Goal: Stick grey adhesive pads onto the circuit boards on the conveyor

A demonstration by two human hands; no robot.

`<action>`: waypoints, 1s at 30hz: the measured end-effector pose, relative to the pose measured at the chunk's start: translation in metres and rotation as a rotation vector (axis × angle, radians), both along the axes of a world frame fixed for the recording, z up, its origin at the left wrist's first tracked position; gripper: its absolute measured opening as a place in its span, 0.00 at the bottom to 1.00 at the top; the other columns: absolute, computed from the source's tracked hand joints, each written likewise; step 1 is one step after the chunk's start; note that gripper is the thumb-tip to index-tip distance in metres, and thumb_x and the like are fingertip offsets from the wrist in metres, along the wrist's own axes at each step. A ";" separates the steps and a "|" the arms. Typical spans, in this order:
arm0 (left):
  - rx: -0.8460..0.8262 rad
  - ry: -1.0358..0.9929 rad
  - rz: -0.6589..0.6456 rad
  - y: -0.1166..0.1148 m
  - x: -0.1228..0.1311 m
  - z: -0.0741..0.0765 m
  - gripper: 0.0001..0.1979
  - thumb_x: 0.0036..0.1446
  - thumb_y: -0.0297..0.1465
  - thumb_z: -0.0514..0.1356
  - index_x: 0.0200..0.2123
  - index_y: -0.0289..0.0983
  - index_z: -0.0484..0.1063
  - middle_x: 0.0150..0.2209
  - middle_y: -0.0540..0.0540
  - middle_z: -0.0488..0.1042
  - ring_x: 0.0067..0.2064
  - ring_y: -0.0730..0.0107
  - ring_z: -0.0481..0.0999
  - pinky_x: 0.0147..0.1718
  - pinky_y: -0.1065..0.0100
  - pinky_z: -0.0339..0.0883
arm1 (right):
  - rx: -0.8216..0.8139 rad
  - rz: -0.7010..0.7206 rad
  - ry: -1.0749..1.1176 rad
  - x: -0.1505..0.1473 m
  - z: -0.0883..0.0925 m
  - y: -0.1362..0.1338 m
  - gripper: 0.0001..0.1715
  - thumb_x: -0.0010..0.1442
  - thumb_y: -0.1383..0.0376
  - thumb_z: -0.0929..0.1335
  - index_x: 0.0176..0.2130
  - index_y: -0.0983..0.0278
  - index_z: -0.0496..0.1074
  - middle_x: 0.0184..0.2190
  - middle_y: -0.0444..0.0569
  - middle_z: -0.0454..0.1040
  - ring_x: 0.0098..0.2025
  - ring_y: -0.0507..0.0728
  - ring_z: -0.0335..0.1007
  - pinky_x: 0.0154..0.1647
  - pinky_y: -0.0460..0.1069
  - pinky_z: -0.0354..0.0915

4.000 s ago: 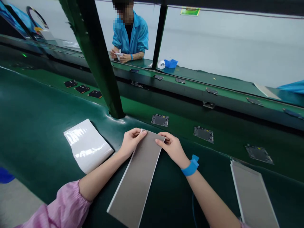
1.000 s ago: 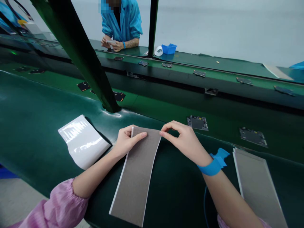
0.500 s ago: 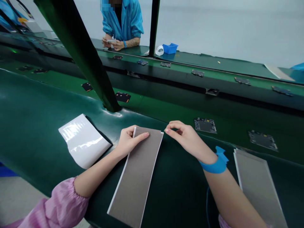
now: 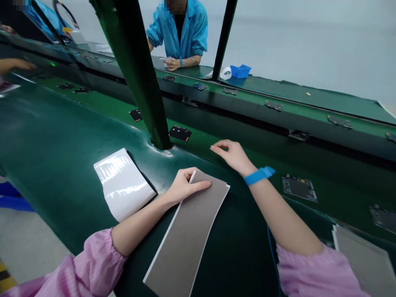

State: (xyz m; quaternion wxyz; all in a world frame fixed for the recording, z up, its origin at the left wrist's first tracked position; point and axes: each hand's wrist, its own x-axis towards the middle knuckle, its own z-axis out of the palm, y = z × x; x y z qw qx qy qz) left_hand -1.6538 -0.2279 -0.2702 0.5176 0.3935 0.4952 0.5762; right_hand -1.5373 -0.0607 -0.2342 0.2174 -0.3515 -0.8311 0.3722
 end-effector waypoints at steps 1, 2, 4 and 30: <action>0.005 -0.007 -0.026 0.000 -0.002 0.001 0.16 0.46 0.39 0.69 0.25 0.34 0.68 0.25 0.51 0.69 0.26 0.75 0.69 0.24 0.73 0.61 | 0.024 0.044 -0.017 -0.017 -0.002 0.011 0.23 0.51 0.46 0.69 0.30 0.64 0.77 0.37 0.53 0.78 0.41 0.63 0.72 0.45 0.56 0.65; 0.010 -0.013 -0.052 0.001 -0.003 0.001 0.16 0.46 0.39 0.69 0.26 0.34 0.69 0.26 0.50 0.70 0.27 0.74 0.69 0.24 0.73 0.62 | 0.041 0.085 -0.034 -0.034 -0.006 0.022 0.22 0.53 0.48 0.69 0.31 0.64 0.78 0.37 0.53 0.78 0.40 0.62 0.72 0.45 0.56 0.65; 0.007 -0.024 -0.080 0.001 -0.004 0.000 0.15 0.46 0.39 0.69 0.27 0.34 0.69 0.26 0.50 0.70 0.27 0.74 0.69 0.24 0.73 0.61 | 0.066 0.141 -0.073 -0.066 -0.015 0.042 0.18 0.55 0.52 0.69 0.31 0.65 0.78 0.35 0.52 0.78 0.39 0.61 0.72 0.45 0.54 0.65; -0.001 -0.045 -0.056 0.006 -0.004 -0.004 0.16 0.45 0.39 0.68 0.25 0.34 0.68 0.25 0.50 0.69 0.27 0.75 0.67 0.25 0.72 0.60 | 0.213 0.106 -0.223 -0.085 -0.071 0.094 0.14 0.55 0.56 0.68 0.31 0.63 0.78 0.38 0.54 0.75 0.48 0.65 0.66 0.51 0.58 0.61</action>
